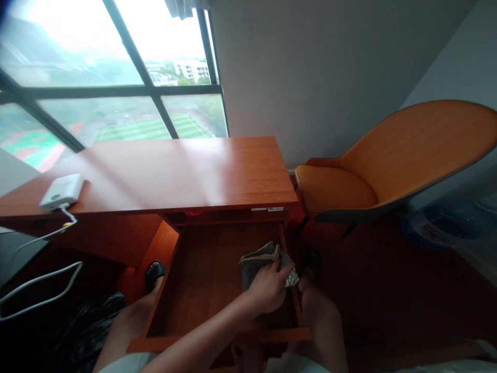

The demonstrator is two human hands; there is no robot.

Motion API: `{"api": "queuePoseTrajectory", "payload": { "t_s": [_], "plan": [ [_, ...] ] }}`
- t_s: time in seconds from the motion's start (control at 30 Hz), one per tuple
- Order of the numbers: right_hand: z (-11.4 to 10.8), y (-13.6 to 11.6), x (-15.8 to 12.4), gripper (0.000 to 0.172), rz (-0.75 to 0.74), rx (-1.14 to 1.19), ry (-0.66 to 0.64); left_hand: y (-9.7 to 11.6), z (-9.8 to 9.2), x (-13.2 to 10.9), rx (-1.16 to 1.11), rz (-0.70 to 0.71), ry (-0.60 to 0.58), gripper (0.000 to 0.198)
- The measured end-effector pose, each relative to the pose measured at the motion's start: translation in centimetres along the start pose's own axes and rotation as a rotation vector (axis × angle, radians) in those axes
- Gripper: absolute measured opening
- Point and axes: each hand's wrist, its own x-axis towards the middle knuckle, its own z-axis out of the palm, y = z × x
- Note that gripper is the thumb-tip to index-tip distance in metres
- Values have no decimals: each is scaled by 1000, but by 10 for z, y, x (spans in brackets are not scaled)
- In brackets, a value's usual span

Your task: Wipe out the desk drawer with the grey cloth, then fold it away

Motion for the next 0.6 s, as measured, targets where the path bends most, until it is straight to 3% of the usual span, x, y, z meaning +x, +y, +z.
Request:
{"api": "queuePoseTrajectory", "payload": {
  "t_s": [0.13,0.23,0.3,0.43,0.5,0.6],
  "plan": [
    [6,-5,-12,11,-8,-75,-35,19,-8,-17,43,64,-128,64],
    [6,2,-30,9,-28,-50,-77,27,-16,-21,40,99,-324,57],
    [8,18,-48,8,-44,-25,-106,28,-22,-20,-1,128,-459,56],
    [17,69,-90,25,-40,-7,-155,17,-33,-22,-225,153,-646,65],
    [23,97,-108,25,-32,-3,-181,7,-38,-30,-363,103,-646,76],
    [32,132,-126,28,-22,1,-214,-7,-41,-51,-485,-14,-511,84]
  ]
}}
